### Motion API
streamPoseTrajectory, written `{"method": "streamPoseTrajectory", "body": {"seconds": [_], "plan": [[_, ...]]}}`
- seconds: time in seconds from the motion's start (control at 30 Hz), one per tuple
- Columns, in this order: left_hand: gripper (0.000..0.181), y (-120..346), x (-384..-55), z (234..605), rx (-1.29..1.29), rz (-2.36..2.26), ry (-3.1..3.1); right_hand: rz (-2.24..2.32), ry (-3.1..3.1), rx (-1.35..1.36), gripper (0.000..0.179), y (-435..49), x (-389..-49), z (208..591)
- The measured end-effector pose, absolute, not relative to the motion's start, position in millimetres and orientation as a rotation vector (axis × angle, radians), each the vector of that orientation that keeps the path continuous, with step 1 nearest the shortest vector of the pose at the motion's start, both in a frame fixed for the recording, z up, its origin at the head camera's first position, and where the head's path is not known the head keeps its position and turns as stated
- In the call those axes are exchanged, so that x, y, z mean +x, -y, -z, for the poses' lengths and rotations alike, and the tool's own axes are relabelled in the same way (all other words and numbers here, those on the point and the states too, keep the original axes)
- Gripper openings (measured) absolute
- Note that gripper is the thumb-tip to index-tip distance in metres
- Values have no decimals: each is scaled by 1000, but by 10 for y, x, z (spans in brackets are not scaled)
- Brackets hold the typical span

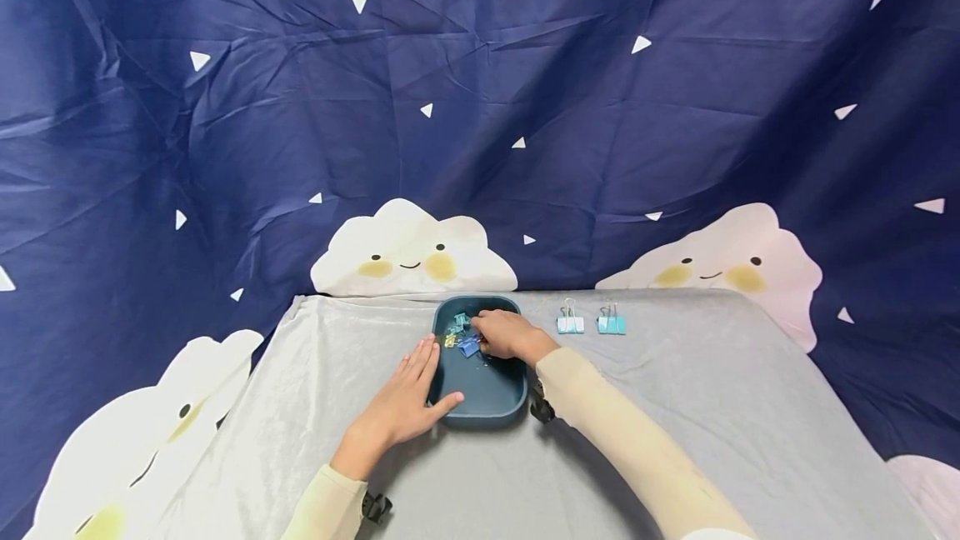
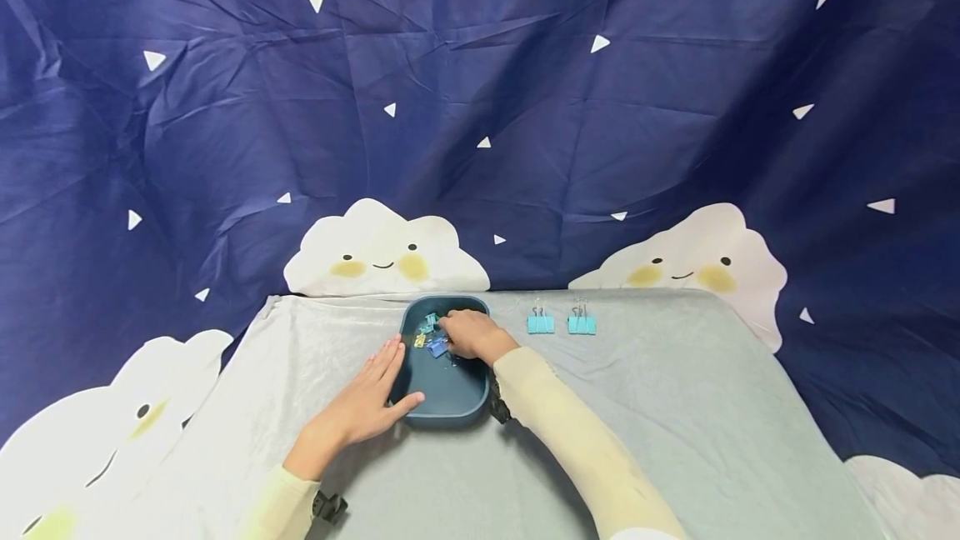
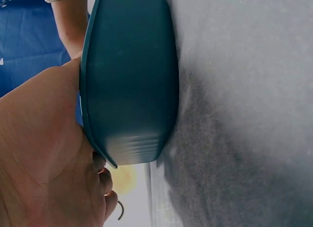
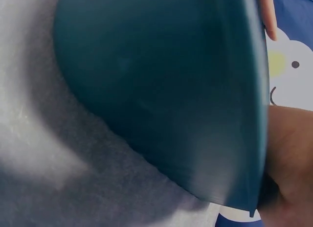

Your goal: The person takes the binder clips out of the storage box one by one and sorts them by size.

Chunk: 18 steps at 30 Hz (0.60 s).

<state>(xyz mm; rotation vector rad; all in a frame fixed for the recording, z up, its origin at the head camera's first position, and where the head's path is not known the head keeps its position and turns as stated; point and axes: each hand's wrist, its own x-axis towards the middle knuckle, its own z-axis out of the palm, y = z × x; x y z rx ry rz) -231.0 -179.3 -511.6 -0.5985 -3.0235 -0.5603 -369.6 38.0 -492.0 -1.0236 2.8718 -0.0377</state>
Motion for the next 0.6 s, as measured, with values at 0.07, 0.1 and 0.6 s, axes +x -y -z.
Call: {"method": "streamPoseTrajectory", "body": {"seconds": [0.07,0.1,0.6], "plan": [[100,1787,-2306,5112,-600,562,3018,70,-2872,-1015,16,-381,-3695,4924],[100,1785,-2305,5112,-603,566,3013,107,-2871,-1008,18,-381,-3691,4924],[101,1785,-2312,5128,-592,575,3004,45,-2811,-1118,22,-325,-3638,4966]]}}
